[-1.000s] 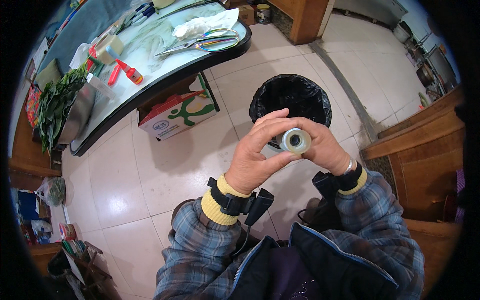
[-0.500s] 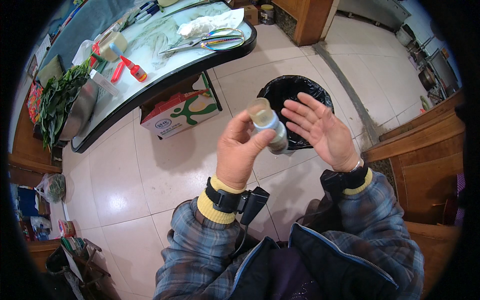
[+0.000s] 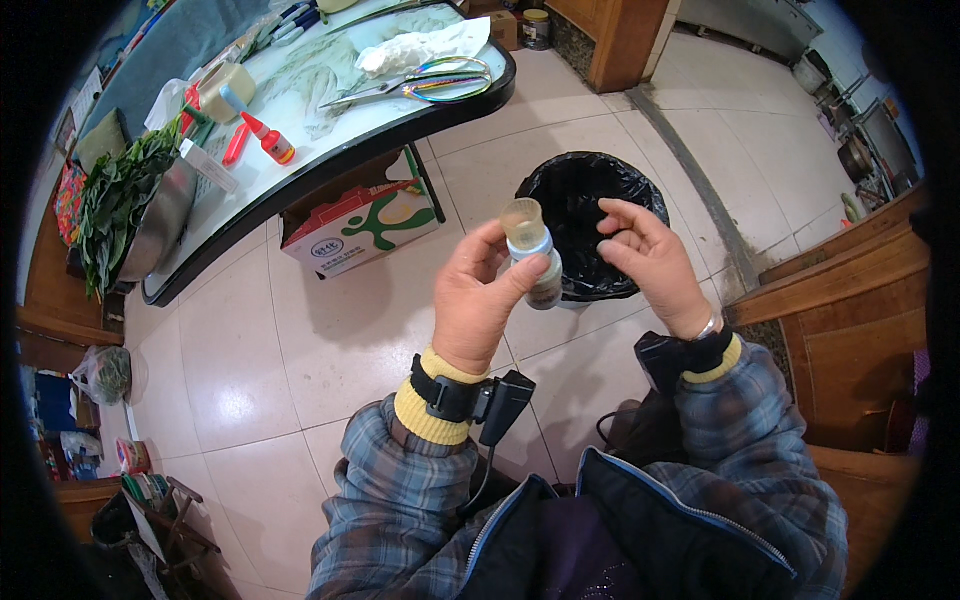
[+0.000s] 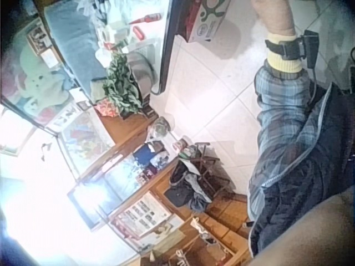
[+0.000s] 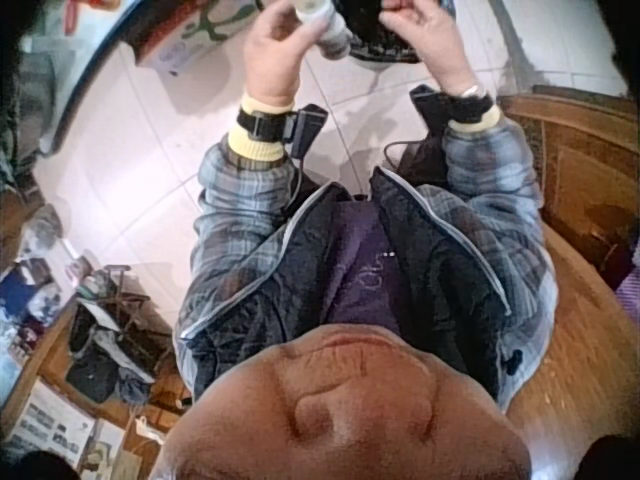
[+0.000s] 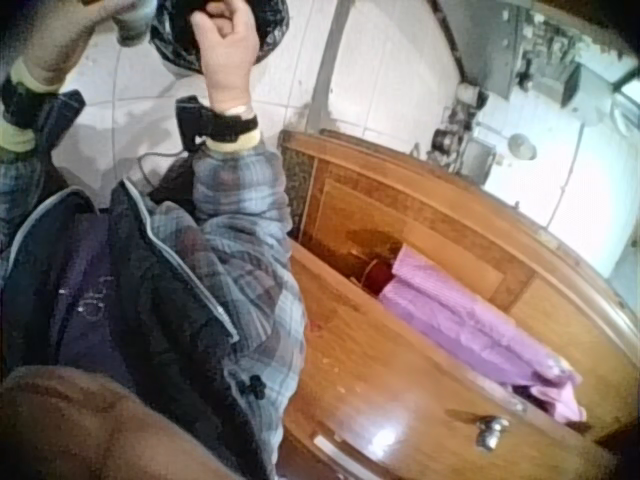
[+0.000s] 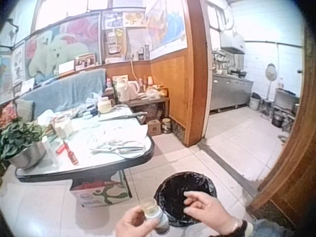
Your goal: The person assembles a small cylindrical object by screwing together multiple plastic and metal components. They repeatedly tighten and loosen the parts, then apply glue from a small red bottle to the assembly before rejoining the pieces.
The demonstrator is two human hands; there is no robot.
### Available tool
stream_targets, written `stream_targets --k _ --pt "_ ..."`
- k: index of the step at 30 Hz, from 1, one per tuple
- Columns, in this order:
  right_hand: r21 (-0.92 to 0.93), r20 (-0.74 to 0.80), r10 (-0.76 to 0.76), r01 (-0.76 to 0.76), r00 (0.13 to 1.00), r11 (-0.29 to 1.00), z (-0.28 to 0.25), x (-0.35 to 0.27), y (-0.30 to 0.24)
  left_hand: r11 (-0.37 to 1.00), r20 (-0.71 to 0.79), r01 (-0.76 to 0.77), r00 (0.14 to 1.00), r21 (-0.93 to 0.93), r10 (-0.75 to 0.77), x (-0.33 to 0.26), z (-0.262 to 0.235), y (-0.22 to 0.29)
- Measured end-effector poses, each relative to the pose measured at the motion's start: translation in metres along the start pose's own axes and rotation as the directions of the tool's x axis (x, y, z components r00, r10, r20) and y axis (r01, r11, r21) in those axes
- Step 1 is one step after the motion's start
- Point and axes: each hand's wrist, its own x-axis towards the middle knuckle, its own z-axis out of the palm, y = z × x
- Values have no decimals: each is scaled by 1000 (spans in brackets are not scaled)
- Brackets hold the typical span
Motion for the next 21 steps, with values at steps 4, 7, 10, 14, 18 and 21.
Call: stream_targets --k 4,7,10,14,18,21 --pt "-394 7 -57 55 998 917 -2 5 16 995 70 -44 997 92 38 1 0 -4" --pt "-633 152 24 79 988 770 -5 9 22 994 97 -50 994 97 41 2 0 -5" --pt "-557 230 -134 243 964 794 -5 8 19 988 71 50 997 -145 -40 3 -2 -5" --pt "-171 249 11 33 968 985 2 4 4 949 71 144 989 -280 -130 8 -7 -8" --pt "48 321 67 -87 945 995 18 -6 -7 947 56 190 982 -259 -181 8 -8 -14" --pt "109 373 112 -163 921 980 26 -11 -11 949 26 222 975 -225 -222 7 -7 -17"
